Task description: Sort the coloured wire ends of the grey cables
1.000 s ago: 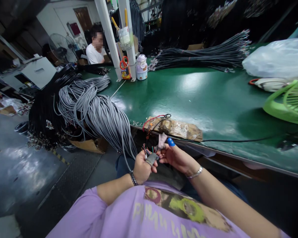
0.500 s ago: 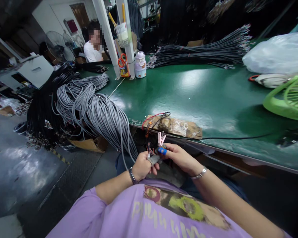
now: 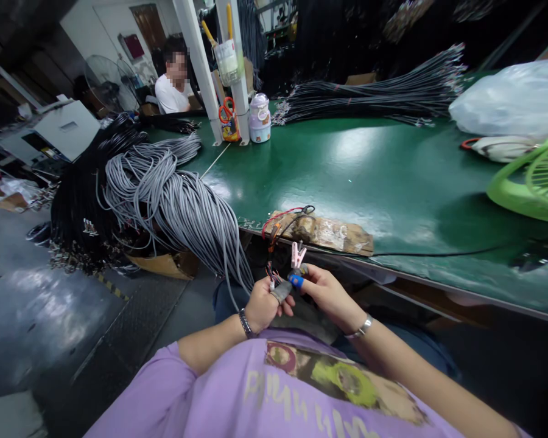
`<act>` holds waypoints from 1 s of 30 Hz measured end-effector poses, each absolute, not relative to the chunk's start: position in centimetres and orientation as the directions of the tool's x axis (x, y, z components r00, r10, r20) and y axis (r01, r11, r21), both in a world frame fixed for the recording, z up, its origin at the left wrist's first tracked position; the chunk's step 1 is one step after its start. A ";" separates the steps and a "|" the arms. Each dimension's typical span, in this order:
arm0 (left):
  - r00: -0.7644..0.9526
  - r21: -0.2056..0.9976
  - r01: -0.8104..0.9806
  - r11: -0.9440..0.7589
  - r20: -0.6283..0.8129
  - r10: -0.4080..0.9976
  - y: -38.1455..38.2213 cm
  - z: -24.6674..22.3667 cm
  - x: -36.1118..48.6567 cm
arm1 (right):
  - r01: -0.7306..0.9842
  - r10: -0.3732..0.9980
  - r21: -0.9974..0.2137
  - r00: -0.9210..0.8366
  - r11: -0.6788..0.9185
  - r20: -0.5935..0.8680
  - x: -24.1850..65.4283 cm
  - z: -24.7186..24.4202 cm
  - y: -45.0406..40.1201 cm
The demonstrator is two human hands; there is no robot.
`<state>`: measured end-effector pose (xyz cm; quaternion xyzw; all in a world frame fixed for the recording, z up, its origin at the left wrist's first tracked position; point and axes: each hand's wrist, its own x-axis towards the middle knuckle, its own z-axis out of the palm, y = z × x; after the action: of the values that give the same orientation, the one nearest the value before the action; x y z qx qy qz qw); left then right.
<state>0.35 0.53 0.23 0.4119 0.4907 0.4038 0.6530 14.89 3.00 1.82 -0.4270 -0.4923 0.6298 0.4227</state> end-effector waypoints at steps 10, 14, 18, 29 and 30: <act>0.158 0.938 -0.171 0.301 -0.276 0.948 0.1 -0.2 0.6 | -0.050 0.951 -0.978 -0.247 -0.203 -0.185 15.4 2.2 3.4; 0.102 0.922 -0.248 0.299 -0.282 0.954 0.3 -0.4 0.8 | -0.070 0.954 -0.976 -0.237 -0.207 -0.185 15.6 2.4 3.1; 0.074 0.906 -0.298 0.302 -0.293 0.953 0.4 0.0 0.8 | -0.162 0.943 -0.955 -0.265 -0.248 -0.199 15.7 1.7 3.1; 0.257 0.866 -0.338 0.369 -0.292 0.921 1.5 3.8 0.6 | -0.331 0.930 -0.888 -0.292 -0.318 -0.224 15.7 2.6 5.5; 0.264 0.861 -0.343 0.377 -0.297 0.918 1.7 4.0 0.7 | -0.282 0.959 -0.930 -0.220 -0.237 -0.178 15.6 2.6 5.5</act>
<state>0.65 1.67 3.96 0.3440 0.4179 0.4397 0.7167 15.56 5.53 2.64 -0.4166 -0.4061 0.6670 0.4654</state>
